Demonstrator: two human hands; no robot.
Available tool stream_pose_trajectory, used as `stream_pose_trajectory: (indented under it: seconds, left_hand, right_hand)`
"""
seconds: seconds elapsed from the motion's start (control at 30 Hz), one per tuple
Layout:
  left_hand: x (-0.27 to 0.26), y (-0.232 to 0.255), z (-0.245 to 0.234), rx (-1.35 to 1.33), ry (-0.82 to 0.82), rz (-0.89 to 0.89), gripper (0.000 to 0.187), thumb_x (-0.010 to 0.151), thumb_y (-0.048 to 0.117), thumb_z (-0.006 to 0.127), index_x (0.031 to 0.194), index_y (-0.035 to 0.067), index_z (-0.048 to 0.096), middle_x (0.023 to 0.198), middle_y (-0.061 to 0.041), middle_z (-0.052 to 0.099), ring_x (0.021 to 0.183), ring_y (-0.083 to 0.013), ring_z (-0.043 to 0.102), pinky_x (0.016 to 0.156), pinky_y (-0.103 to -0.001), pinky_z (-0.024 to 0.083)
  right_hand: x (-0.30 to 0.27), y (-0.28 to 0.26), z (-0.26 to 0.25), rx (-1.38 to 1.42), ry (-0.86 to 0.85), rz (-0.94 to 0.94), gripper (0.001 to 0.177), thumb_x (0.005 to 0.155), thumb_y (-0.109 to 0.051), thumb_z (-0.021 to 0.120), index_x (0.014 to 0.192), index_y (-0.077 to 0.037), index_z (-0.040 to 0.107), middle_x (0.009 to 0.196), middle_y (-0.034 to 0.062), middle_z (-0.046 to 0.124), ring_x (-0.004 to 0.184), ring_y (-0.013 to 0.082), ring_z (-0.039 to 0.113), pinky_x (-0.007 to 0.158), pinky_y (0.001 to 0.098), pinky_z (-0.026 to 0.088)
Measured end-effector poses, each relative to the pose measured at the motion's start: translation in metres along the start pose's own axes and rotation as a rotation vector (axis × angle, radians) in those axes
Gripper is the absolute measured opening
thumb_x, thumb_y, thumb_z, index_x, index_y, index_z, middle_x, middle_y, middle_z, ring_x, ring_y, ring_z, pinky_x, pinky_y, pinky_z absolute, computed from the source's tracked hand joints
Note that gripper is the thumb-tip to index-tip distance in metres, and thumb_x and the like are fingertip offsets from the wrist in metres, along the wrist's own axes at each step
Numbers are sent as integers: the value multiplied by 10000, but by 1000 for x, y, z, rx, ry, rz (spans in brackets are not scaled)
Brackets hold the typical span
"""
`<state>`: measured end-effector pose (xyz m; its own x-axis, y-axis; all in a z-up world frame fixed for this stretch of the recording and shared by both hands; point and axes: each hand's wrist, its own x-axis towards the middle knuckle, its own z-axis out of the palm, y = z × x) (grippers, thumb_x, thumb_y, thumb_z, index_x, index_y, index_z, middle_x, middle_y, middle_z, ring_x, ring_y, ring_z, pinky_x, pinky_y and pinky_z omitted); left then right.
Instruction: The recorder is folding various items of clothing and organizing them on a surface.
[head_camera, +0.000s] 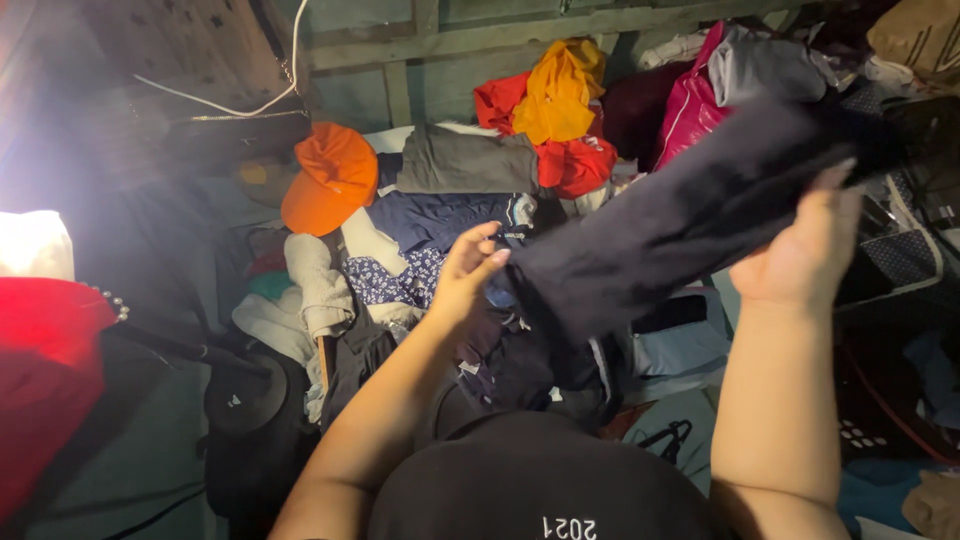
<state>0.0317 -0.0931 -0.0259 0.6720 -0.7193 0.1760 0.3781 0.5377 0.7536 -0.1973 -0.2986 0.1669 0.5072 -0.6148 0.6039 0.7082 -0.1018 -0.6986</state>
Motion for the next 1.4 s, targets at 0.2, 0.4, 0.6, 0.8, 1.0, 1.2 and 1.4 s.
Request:
stream_pose_trajectory:
  seconds: [0.2, 0.4, 0.6, 0.8, 1.0, 1.2, 1.4]
  left_hand:
    - [-17, 57, -6, 1281, -223, 459, 244, 872, 148, 849, 1100, 219, 800, 1023, -42, 691, 1024, -228, 576, 959, -325, 416]
    - [-25, 95, 49, 961, -439, 740, 510, 756, 244, 858, 1112, -5, 593, 1458, -205, 503, 1310, -366, 497, 1101, -419, 379]
    - [-30, 36, 73, 1207, -520, -166, 422, 944, 354, 850, 1043, -27, 699, 906, -186, 671, 798, -285, 571, 807, -329, 528]
    - [-17, 52, 51, 468, -478, -140, 242, 990, 157, 697, 1165, -11, 700, 1017, 64, 724, 967, -30, 614, 893, -243, 529]
    - [-15, 78, 57, 342, -369, -201, 227, 984, 173, 717, 1104, -19, 698, 998, 49, 721, 931, -32, 620, 838, -238, 536]
    - [-8, 128, 59, 967, -249, -169, 373, 920, 263, 831, 754, 8, 614, 689, -13, 507, 682, -51, 416, 580, -284, 408]
    - [-5, 148, 63, 1176, -204, 710, 412, 770, 248, 941, 734, 4, 612, 954, -100, 658, 942, -204, 567, 819, -363, 487]
  right_hand:
    - [2, -1, -35, -51, -56, -74, 284, 1242, -295, 556, 1451, -103, 543, 1370, 6, 583, 1265, 163, 558, 1154, 333, 442]
    - [2, 4, 1, -51, -7, -6, 284, 1198, -287, 624, 1410, -102, 582, 1368, 41, 649, 1235, 204, 603, 1110, 376, 498]
    - [1, 1, 61, -123, -50, 119, 493, 1144, -370, 603, 1534, -105, 460, 1489, 95, 560, 1380, 255, 564, 1192, 438, 497]
    - [-21, 59, 36, 198, 6, 863, 1067, 760, -869, 338, 1545, -152, 427, 1544, 81, 512, 1337, 319, 548, 1106, 536, 404]
    - [-75, 94, -1, 47, -345, 842, 666, 845, -178, 803, 1435, -5, 545, 1366, 85, 645, 1268, 185, 603, 1104, 384, 458]
    - [-61, 70, 37, -528, -239, 590, 270, 890, -72, 805, 1150, -12, 762, 1093, 69, 762, 995, 107, 665, 922, 282, 528]
    - [-39, 25, 94, -797, -195, -76, 188, 840, -94, 820, 965, 7, 723, 1083, 141, 685, 1023, 168, 602, 937, 310, 498]
